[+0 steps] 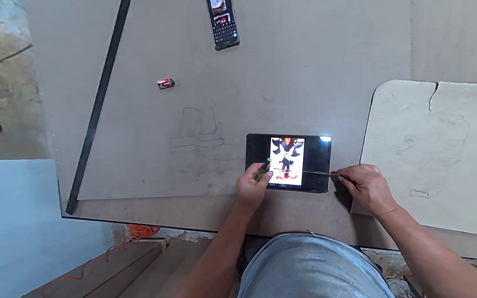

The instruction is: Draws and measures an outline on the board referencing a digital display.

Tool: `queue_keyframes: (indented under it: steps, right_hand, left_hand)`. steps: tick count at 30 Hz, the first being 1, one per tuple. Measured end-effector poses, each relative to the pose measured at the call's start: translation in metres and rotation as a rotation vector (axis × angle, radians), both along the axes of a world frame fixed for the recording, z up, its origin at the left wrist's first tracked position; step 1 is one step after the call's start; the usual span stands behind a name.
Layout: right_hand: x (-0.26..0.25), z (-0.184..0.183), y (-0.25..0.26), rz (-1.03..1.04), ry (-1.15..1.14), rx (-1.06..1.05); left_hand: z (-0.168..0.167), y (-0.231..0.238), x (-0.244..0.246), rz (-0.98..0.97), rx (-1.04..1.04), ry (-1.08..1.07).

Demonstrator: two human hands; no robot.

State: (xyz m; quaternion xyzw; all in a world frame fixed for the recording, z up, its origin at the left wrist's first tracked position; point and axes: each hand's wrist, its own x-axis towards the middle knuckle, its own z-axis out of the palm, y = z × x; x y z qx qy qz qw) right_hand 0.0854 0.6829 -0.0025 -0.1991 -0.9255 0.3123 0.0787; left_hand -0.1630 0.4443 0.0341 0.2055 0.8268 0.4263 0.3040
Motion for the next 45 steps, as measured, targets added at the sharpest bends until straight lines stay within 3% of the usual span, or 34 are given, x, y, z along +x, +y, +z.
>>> queue_keyframes:
  steps: [10,14,45]
  right_hand:
    - [-0.018,-0.002,0.018,-0.003,-0.017,0.085]
    - [-0.026,-0.004,0.024,0.012,-0.023,0.092]
    - [-0.061,-0.006,0.044,0.013,-0.008,0.105]
  left_hand:
    - [-0.014,-0.074,-0.035,0.221,-0.288,0.045]
    - [-0.030,-0.092,-0.036,0.282,-0.281,-0.006]
    - [-0.034,-0.087,-0.044,0.288,-0.178,-0.079]
